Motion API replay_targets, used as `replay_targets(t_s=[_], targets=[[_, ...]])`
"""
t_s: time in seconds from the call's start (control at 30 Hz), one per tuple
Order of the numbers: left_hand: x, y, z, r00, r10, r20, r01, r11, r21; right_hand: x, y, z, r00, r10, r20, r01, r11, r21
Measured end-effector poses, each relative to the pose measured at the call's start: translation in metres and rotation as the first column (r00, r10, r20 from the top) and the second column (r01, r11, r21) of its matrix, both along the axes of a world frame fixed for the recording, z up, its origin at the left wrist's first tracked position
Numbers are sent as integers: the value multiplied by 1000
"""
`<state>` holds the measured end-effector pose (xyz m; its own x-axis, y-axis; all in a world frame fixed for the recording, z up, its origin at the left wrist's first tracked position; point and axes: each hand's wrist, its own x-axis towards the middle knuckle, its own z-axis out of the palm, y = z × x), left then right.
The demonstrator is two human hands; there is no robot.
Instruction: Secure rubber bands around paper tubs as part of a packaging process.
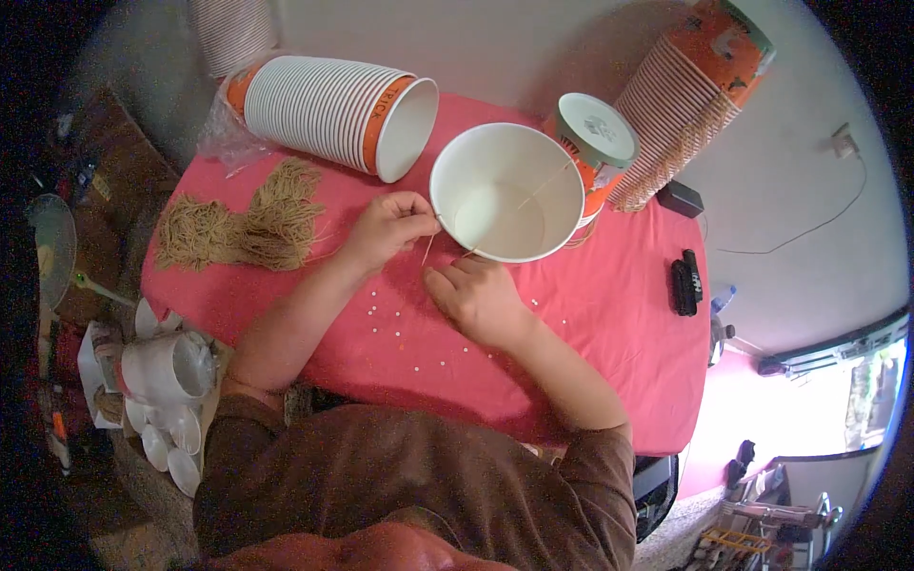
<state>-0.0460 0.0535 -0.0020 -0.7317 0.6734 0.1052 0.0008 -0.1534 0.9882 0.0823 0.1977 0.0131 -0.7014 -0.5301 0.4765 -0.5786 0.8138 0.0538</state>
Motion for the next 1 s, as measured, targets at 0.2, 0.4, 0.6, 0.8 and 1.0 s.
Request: replay_targets(t_s=[0.2, 0.4, 0.6, 0.8, 1.0], targets=[[-5, 5, 0, 990, 1, 145, -9, 998, 57, 13, -2, 18, 987, -153, 44, 153, 988, -16], [-14, -15, 20, 997, 75, -10, -73, 991, 116, 43, 27, 41, 938, -345, -39, 345, 938, -11], [-7, -12, 1, 981, 66, -184, -61, 998, 32, 54, 46, 18, 909, -417, -7, 416, 908, -50], [-8, -13, 5, 995, 73, -71, -71, 997, 40, 47, 41, -10, 926, -375, 44, 377, 924, -57], [-7, 6, -7, 989, 142, 38, -146, 978, 150, 42, 38, -39, 944, -286, 167, 276, 958, 84]])
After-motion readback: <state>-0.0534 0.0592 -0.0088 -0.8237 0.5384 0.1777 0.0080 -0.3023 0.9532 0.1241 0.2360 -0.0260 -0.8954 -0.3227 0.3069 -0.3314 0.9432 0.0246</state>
